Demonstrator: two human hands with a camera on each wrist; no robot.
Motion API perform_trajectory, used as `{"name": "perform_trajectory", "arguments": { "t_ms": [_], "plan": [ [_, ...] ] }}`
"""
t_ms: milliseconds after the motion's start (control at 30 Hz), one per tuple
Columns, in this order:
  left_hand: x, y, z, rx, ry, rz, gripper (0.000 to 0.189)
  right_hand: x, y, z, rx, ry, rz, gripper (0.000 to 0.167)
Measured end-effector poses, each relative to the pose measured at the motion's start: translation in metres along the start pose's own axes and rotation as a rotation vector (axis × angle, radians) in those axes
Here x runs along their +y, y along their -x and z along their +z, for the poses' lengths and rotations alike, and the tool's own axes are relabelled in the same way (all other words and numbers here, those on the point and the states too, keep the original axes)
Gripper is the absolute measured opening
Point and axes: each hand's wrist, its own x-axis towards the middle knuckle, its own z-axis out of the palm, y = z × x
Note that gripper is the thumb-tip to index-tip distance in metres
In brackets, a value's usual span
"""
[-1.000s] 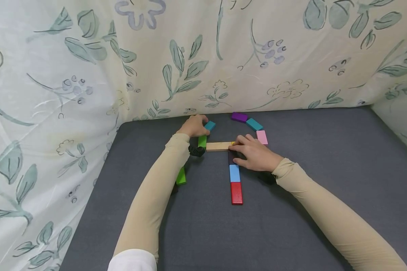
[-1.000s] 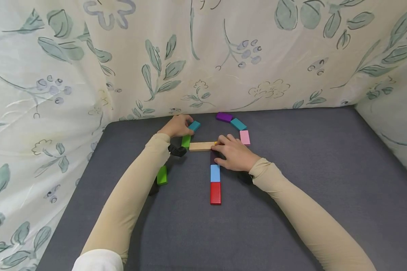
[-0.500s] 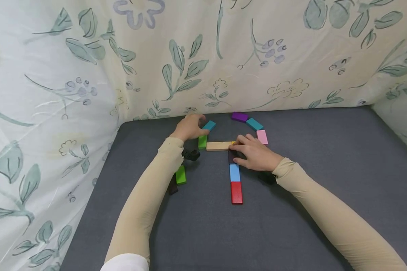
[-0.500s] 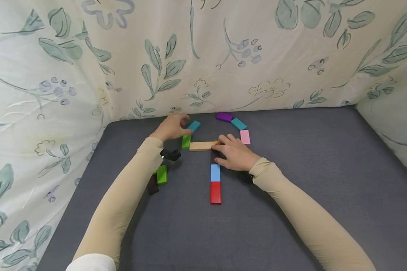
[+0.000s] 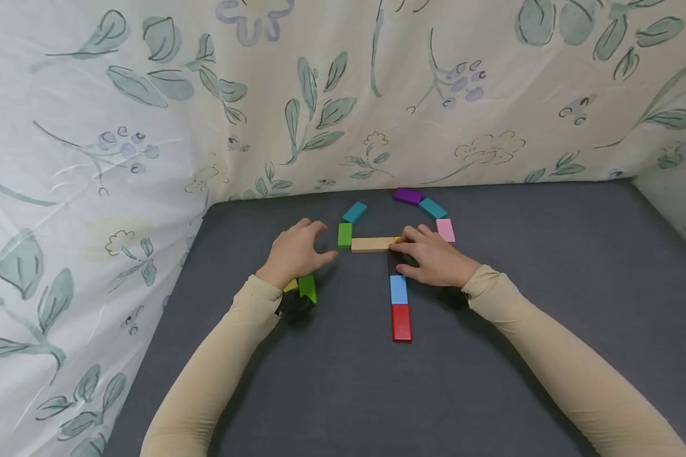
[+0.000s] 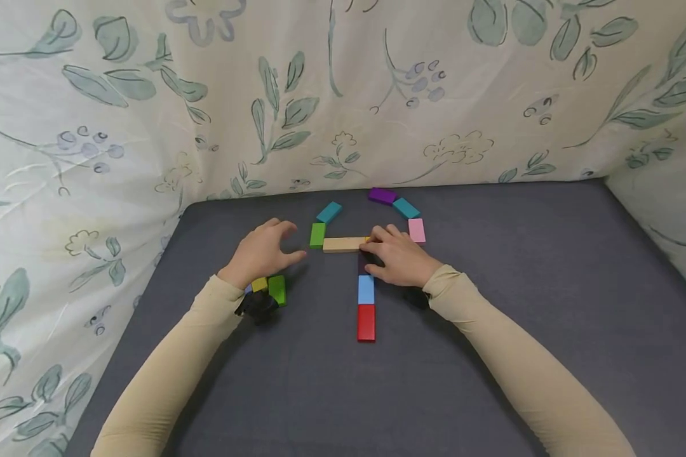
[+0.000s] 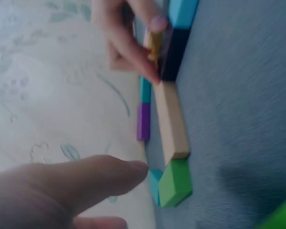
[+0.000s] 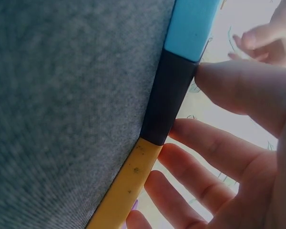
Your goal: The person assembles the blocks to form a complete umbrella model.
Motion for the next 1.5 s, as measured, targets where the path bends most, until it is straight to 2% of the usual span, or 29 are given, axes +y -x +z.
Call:
{"name": "perform_trajectory", "arguments": {
  "t_ms": [133, 333, 467, 600, 767, 1167, 1500],
  "plan": [
    [-0.004, 0.023, 0.004, 0.012, -0.018, 0.006, 0.056, 0.0, -0.001, -0.003, -0.007, -0.006, -0.004, 0.045],
    [-0.006, 0.054, 0.013, 0.065, -0.033, 0.037, 0.053, -0.002, -0.002, -0.007, -0.028, -0.009, 0.008, 0.045],
    [-0.004, 0.07, 0.017, 0.1, -0.03, 0.055, 0.049, -0.002, -0.002, -0.009, -0.033, -0.01, 0.011, 0.046],
    [-0.002, 0.08, 0.021, 0.119, -0.018, 0.065, 0.045, -0.002, -0.002, -0.009, -0.034, -0.007, 0.013, 0.046],
    [-0.001, 0.085, 0.025, 0.116, -0.006, 0.062, 0.044, 0.0, -0.002, -0.008, -0.042, -0.005, 0.024, 0.047],
    [-0.002, 0.086, 0.033, 0.135, 0.055, 0.095, 0.038, 0.001, -0.002, -0.007, -0.042, -0.003, 0.012, 0.047],
    [0.0, 0.088, 0.037, 0.157, 0.149, 0.191, 0.03, 0.0, 0.002, -0.008, -0.027, -0.01, -0.016, 0.044]
  ]
}}
